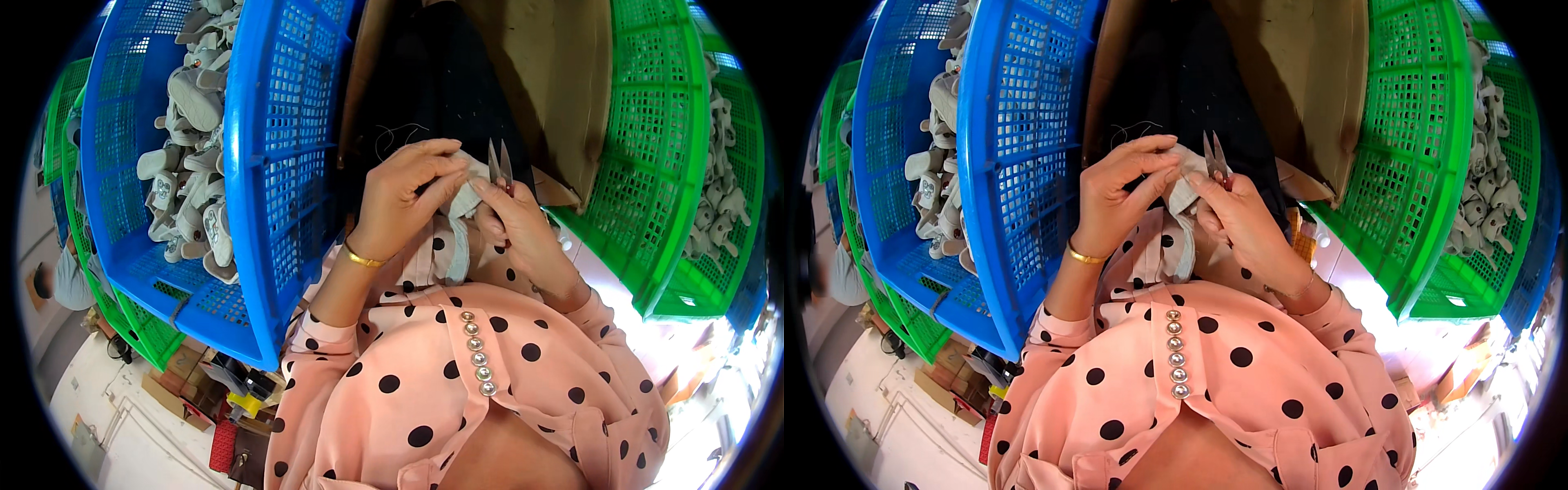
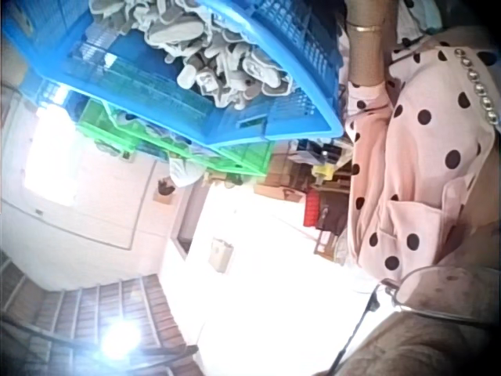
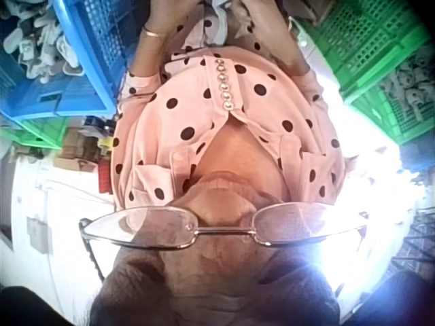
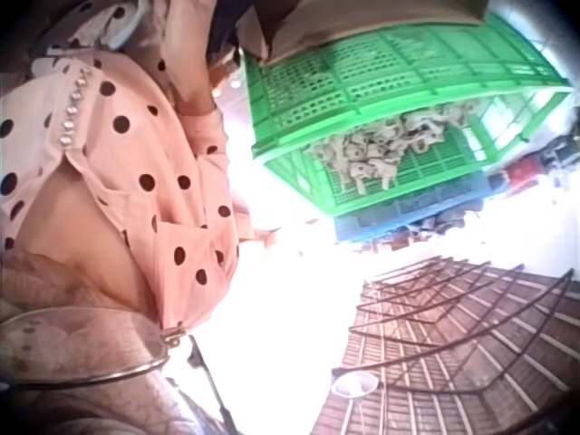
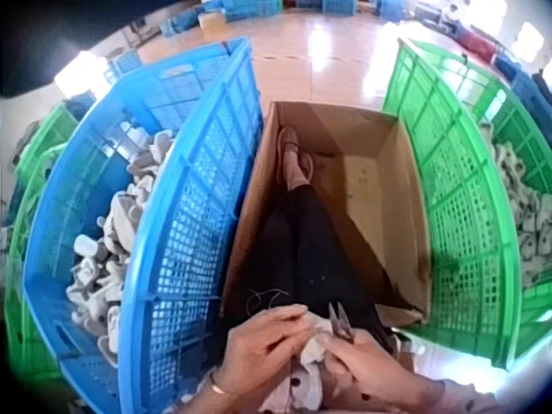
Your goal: The person sits on the floor and uses a pair of scissors to trim loose threads and excess fabric from the edges of white slippers. They handle the slippers one by one from a blue basket, cutting small bits of material and placing the finished items into a cardboard box.
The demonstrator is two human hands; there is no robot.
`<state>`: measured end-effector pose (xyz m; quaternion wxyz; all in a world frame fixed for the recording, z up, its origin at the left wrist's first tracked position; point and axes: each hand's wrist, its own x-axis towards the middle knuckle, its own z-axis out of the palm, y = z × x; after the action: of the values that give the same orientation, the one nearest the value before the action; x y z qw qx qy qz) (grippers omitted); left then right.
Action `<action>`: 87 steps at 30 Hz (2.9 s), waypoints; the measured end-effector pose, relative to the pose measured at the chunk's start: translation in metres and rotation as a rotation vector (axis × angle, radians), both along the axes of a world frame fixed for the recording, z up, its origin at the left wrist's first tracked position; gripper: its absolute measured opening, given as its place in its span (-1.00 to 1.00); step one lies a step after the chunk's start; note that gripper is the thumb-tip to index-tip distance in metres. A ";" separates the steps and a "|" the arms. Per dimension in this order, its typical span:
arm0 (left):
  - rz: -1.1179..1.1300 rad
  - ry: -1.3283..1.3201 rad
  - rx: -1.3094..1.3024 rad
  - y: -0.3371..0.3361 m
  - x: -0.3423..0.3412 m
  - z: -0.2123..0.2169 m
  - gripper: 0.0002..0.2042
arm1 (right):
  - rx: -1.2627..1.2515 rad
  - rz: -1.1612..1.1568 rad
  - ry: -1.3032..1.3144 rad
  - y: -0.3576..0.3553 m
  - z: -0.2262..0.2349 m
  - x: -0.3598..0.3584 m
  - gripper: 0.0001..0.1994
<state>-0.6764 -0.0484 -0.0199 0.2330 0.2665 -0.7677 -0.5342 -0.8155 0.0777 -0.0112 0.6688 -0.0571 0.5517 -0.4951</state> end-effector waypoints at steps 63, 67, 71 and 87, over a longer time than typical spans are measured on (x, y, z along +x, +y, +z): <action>-0.052 -0.056 -0.021 0.011 -0.011 -0.049 -0.80 | -0.249 0.278 0.793 0.005 -0.046 -0.060 -0.74; -0.078 -0.058 -0.109 0.010 -0.012 -0.045 -0.91 | -0.243 0.286 0.803 0.003 -0.046 -0.060 -0.73; -0.137 -0.114 -0.041 0.008 -0.012 -0.043 -0.94 | -0.266 0.280 0.812 0.004 -0.049 -0.059 -0.73; 0.091 0.091 0.659 0.018 -0.012 -0.040 -0.90 | -0.226 0.281 0.892 -0.002 -0.042 -0.050 -0.72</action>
<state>-0.6881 -0.0300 -0.0599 0.1918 0.3372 -0.5300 -0.7540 -0.8652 0.0754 -0.0536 0.4169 -0.4100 0.7146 -0.3840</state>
